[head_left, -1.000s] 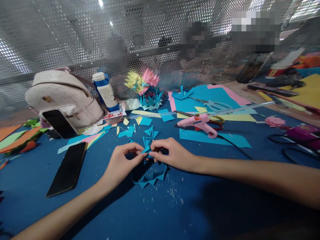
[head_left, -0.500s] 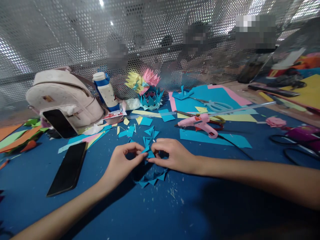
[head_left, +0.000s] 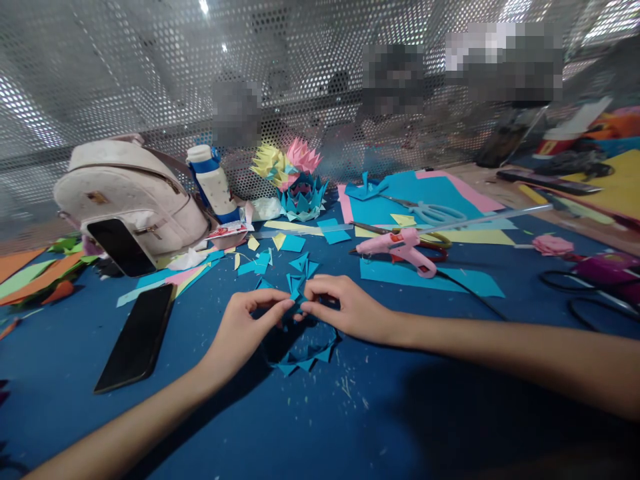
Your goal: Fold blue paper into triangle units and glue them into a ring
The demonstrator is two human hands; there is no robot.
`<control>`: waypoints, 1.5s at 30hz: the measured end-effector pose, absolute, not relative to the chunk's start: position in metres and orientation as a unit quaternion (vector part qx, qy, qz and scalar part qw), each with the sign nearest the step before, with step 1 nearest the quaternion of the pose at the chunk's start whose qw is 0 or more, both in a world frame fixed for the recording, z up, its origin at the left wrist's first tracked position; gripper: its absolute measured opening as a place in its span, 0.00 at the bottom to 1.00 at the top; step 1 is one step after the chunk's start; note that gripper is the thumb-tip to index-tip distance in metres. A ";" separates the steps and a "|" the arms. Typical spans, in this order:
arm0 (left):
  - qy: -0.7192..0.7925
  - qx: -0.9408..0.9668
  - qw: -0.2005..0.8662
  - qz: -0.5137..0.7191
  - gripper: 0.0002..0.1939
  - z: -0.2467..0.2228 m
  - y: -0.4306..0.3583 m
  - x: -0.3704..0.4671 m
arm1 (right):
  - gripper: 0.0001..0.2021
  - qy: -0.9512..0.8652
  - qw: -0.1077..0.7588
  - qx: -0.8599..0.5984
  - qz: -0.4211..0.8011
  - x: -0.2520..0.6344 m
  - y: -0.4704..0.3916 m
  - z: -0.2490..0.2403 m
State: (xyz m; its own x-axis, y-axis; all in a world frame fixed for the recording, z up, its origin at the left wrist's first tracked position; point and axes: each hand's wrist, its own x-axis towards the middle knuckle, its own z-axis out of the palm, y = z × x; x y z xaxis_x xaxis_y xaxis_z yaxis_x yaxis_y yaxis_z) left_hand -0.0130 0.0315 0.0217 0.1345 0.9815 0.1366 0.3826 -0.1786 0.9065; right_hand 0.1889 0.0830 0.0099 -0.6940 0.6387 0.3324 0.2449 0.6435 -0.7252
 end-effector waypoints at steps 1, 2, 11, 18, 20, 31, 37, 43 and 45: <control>0.523 0.651 0.378 0.401 0.11 0.021 0.031 -0.013 | 0.12 -0.858 0.293 -0.254 0.336 0.189 0.082 0.010; 0.525 0.647 0.382 0.400 0.11 0.021 0.032 -0.013 | 0.12 -0.859 0.292 -0.250 0.337 0.189 0.082 0.011; 0.530 0.650 0.403 0.367 0.12 0.028 0.025 -0.009 | 0.18 -0.877 0.286 -0.215 0.320 0.190 0.082 0.010; 0.521 0.659 0.414 0.351 0.14 0.030 0.018 -0.004 | 0.21 -0.886 0.299 -0.179 0.305 0.189 0.080 0.007; 0.518 0.662 0.416 0.346 0.14 0.031 0.017 -0.003 | 0.20 -0.889 0.311 -0.168 0.291 0.189 0.079 0.007; 0.471 0.704 0.420 0.327 0.21 0.030 0.013 0.003 | 0.20 -0.872 0.387 -0.151 0.258 0.188 0.074 0.014; 0.477 0.707 0.391 0.346 0.22 0.028 0.013 0.000 | 0.19 -0.870 0.391 -0.162 0.253 0.188 0.073 0.013; 0.475 0.717 0.362 0.360 0.23 0.027 0.015 -0.002 | 0.19 -0.877 0.369 -0.171 0.257 0.186 0.076 0.011; 0.478 0.716 0.350 0.369 0.22 0.026 0.018 -0.006 | 0.19 -0.882 0.346 -0.177 0.267 0.189 0.078 0.014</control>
